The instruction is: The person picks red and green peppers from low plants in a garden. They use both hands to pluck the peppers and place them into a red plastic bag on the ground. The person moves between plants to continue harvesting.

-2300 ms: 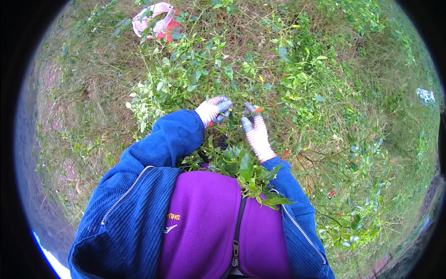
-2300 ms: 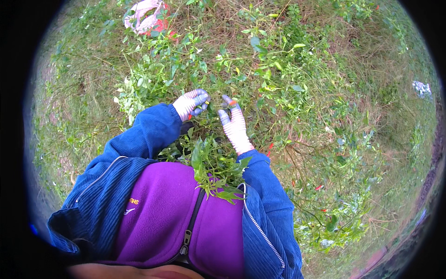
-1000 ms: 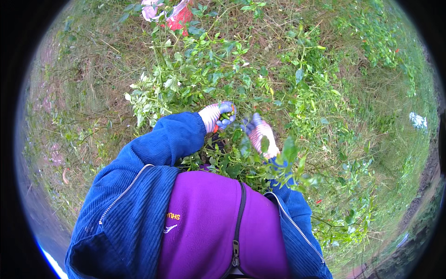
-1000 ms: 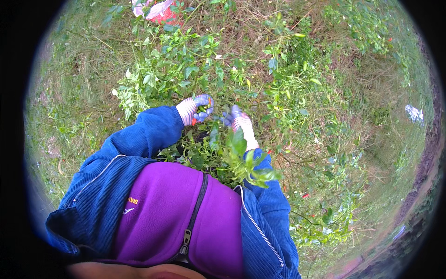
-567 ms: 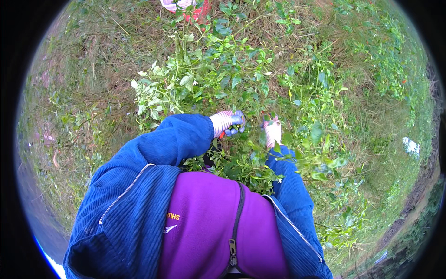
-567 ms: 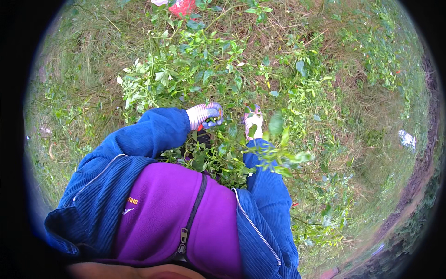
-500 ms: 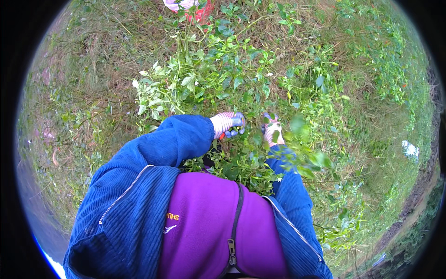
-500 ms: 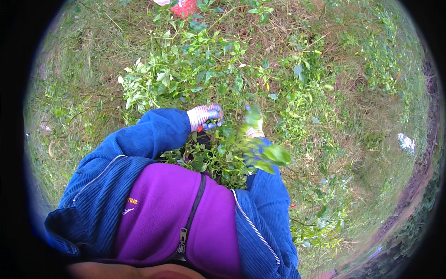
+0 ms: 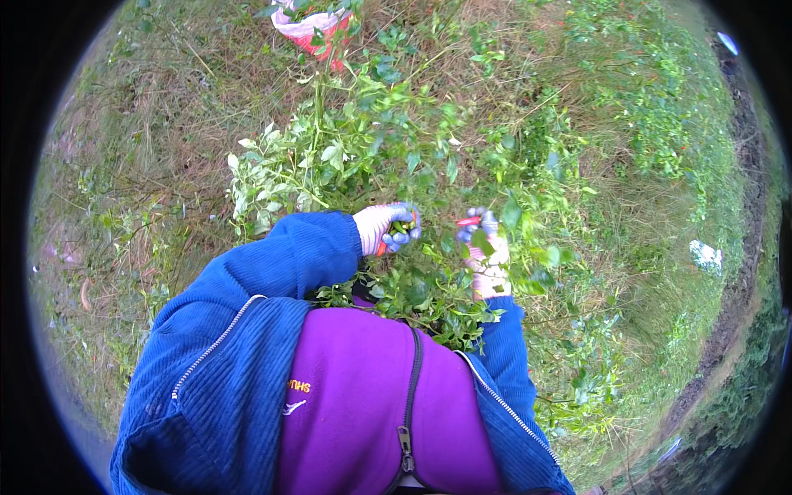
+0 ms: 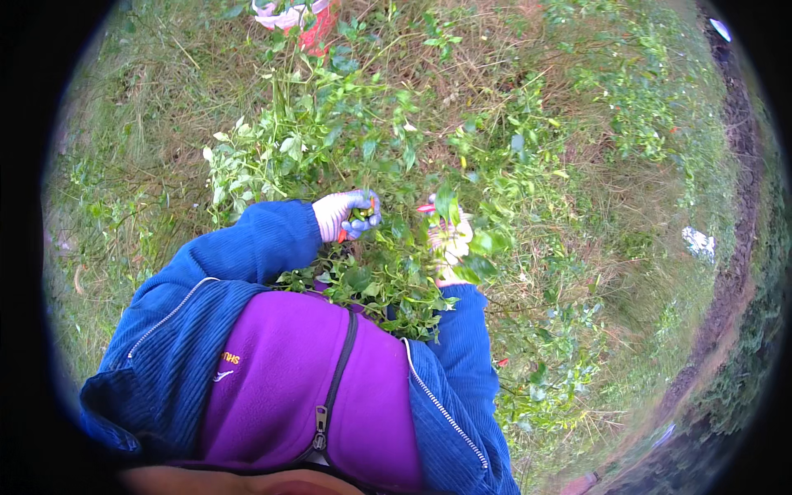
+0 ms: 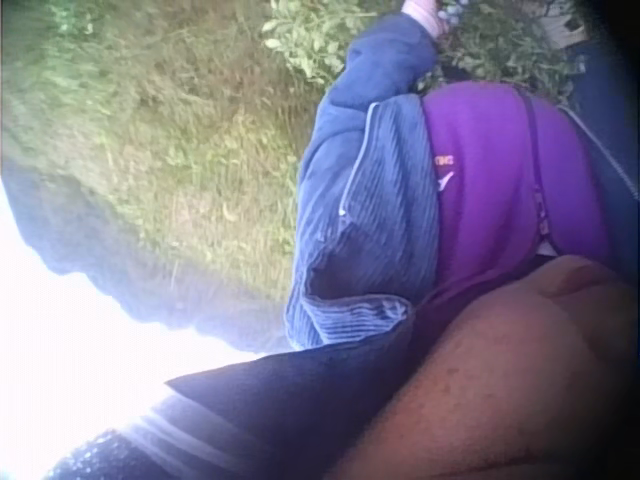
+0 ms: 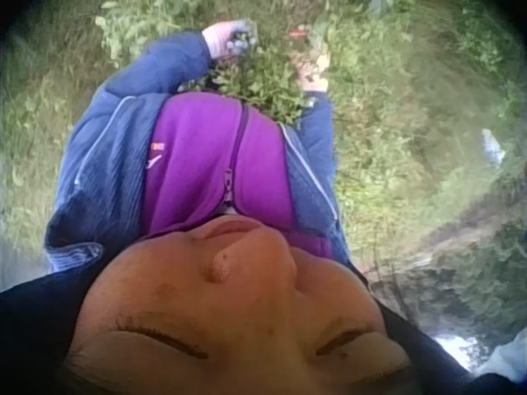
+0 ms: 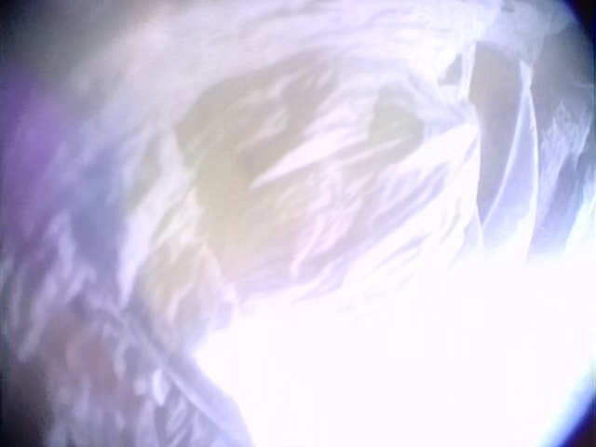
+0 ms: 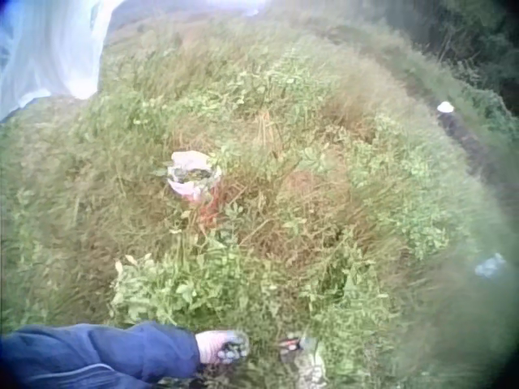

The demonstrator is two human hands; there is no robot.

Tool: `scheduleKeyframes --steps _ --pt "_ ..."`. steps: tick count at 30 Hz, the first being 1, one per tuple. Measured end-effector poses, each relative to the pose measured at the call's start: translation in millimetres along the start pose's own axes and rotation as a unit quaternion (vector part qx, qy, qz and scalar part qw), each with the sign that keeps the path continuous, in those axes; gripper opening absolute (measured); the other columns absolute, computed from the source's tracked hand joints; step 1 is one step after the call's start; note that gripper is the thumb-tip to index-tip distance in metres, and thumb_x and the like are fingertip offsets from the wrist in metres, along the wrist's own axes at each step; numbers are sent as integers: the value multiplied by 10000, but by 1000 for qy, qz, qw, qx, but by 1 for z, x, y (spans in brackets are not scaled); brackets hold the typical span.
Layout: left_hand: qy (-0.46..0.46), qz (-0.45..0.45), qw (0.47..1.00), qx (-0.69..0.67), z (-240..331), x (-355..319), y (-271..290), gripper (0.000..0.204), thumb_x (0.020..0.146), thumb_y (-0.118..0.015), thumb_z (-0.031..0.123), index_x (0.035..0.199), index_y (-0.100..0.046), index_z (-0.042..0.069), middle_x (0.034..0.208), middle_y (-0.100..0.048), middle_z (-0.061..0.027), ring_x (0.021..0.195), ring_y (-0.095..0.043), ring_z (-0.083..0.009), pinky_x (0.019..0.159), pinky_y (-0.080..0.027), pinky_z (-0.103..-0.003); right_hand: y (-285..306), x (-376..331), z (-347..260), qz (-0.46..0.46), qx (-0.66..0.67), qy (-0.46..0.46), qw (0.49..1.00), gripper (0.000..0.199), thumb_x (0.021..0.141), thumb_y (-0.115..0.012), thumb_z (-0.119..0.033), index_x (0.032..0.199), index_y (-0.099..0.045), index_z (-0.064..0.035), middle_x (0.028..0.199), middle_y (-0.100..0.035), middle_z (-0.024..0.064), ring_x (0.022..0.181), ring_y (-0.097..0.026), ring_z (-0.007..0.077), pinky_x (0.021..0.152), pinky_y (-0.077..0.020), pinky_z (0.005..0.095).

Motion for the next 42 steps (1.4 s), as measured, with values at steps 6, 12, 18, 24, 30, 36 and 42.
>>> scheduleKeyframes --steps 6,12,18,24,30,36,42 --pt "-43 -85 995 -37 35 -38 -75 126 909 -544 166 993 -538 73 887 -621 -141 527 -514 -133 352 -363 -187 -93 -60 -114 -19 9 127 992 289 975 -558 -294 1137 -574 -55 1117 -602 76 970 -585 158 806 -522 318" --pt "-139 -124 974 125 76 -80 -133 201 906 -596 204 1046 -571 62 897 -653 -149 524 -505 -121 405 -349 -209 -165 -96 -141 -123 102 158 974 262 922 -642 -132 1154 -574 -28 928 -624 63 779 -606 154 714 -520 273" --pt "-149 -21 979 138 82 -102 -129 322 929 -627 362 1127 -570 114 884 -628 -84 569 -494 -96 444 -348 -191 -195 -110 -135 -57 -158 225 960 140 920 -606 -38 1060 -610 -39 833 -633 26 725 -594 95 680 -495 232" --pt "-144 19 975 170 80 -110 -125 193 908 -679 289 1003 -586 148 758 -597 -14 499 -456 -67 430 -333 -202 -204 -116 -128 -44 -221 196 954 111 925 -611 -82 1026 -637 -43 761 -597 -2 661 -523 77 645 -443 223" --pt "-154 46 975 154 82 -119 -125 145 914 -669 219 981 -570 136 772 -595 -37 494 -454 -70 417 -323 -198 -203 -119 -137 9 -207 236 949 80 914 -589 -48 964 -650 -33 726 -535 -40 648 -451 41 584 -370 206" --pt "-172 27 974 145 85 -133 -138 145 924 -659 235 929 -548 142 773 -624 -45 497 -466 -60 408 -338 -192 -274 -182 -173 57 -615 640 458 110 864 -563 21 907 -636 -50 769 -563 1 722 -500 111 615 -399 286" --pt "-193 15 975 109 90 -134 -149 118 912 -675 227 928 -590 147 791 -623 -56 502 -472 -68 421 -353 -190 -220 -103 -141 -4 -84 284 955 50 931 -588 -104 949 -580 -59 768 -536 15 689 -479 127 621 -418 292"
Point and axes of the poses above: each hand's wrist, its own x-axis towards the middle knuckle, its own y-axis out of the back of the hand, z = x × y, the point moved 10 cm from there along x, towards the middle knuckle
